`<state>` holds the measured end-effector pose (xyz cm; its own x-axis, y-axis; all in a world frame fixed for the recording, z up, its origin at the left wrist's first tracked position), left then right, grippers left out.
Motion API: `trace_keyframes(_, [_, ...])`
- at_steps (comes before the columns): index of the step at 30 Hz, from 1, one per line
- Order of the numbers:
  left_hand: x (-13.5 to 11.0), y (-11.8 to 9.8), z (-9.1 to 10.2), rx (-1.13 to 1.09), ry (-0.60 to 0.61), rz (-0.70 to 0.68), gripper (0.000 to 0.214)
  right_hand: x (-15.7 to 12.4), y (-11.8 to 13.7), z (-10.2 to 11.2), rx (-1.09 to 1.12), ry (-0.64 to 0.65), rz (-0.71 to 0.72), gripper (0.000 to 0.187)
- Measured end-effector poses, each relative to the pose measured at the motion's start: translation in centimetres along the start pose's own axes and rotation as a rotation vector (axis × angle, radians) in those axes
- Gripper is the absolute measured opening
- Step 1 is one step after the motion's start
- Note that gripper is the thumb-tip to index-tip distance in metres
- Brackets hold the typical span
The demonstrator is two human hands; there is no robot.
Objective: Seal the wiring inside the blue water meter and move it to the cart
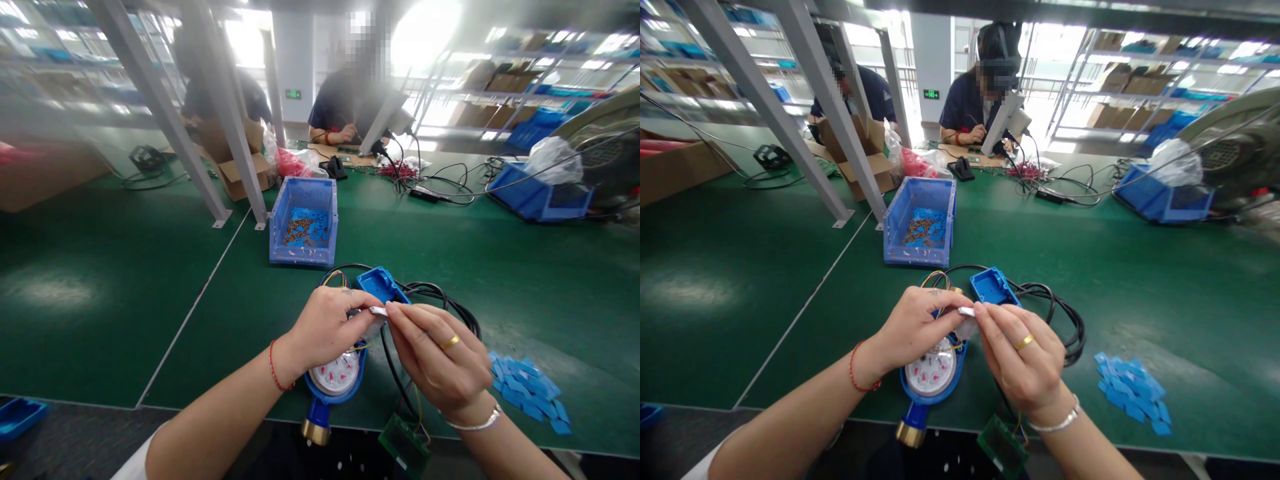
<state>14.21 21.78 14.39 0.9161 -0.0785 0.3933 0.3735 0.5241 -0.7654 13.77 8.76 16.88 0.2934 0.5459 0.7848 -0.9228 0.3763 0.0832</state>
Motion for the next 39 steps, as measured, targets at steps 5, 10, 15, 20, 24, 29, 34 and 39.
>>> trace_keyframes(5, [-0.3, -0.6, 0.3, 0.041, -0.015, -0.067, 0.014, -0.1, -0.9, -0.7, 0.175, 0.035, -0.17, 0.045])
trace_keyframes(10, [-0.3, -0.8, 0.4, -0.016, 0.003, -0.024, 0.017, -0.5, -4.0, -2.2, 0.543, 0.174, -0.699, 0.013])
trace_keyframes(15, [-0.4, -0.2, 0.3, -0.169, 0.066, 0.164, 0.017, -1.1, -4.7, -2.6, 0.656, 0.18, -0.884, 0.013])
trace_keyframes(20, [-0.6, 0.2, 0.4, -0.254, 0.113, 0.252, 0.015, -1.4, -4.2, -2.5, 0.594, 0.144, -0.848, 0.013])
trace_keyframes(24, [-0.6, 0.2, 0.6, -0.26, 0.089, 0.242, 0.016, -1.8, -3.8, -2.5, 0.601, 0.109, -0.84, 0.014])
trace_keyframes(29, [-0.9, 0.3, 0.9, -0.181, 0.009, 0.227, 0.011, -2.6, -3.6, -3.0, 0.639, 0.071, -0.829, 0.017])
trace_keyframes(34, [-1.4, -0.7, 0.7, -0.039, -0.087, 0.051, 0.019, -1.4, -3.1, -3.4, 0.542, 0.211, -0.68, 0.019])
trace_keyframes(39, [-2.8, -1.3, 0.5, 0.175, -0.078, -0.028, 0.023, -1.8, -3.6, -3.8, 0.564, 0.383, -0.766, 0.016])
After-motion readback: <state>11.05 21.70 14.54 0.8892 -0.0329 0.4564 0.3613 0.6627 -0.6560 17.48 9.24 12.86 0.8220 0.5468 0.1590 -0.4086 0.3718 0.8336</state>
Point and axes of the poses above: each hand's wrist, its own x-axis towards the middle knuckle, its own z-axis out of the back of the hand, y = z × x, the point moved 8 cm from there along x, towards the middle knuckle, and after that the axes turned 6 degrees about -z, right-handed, at the moved point
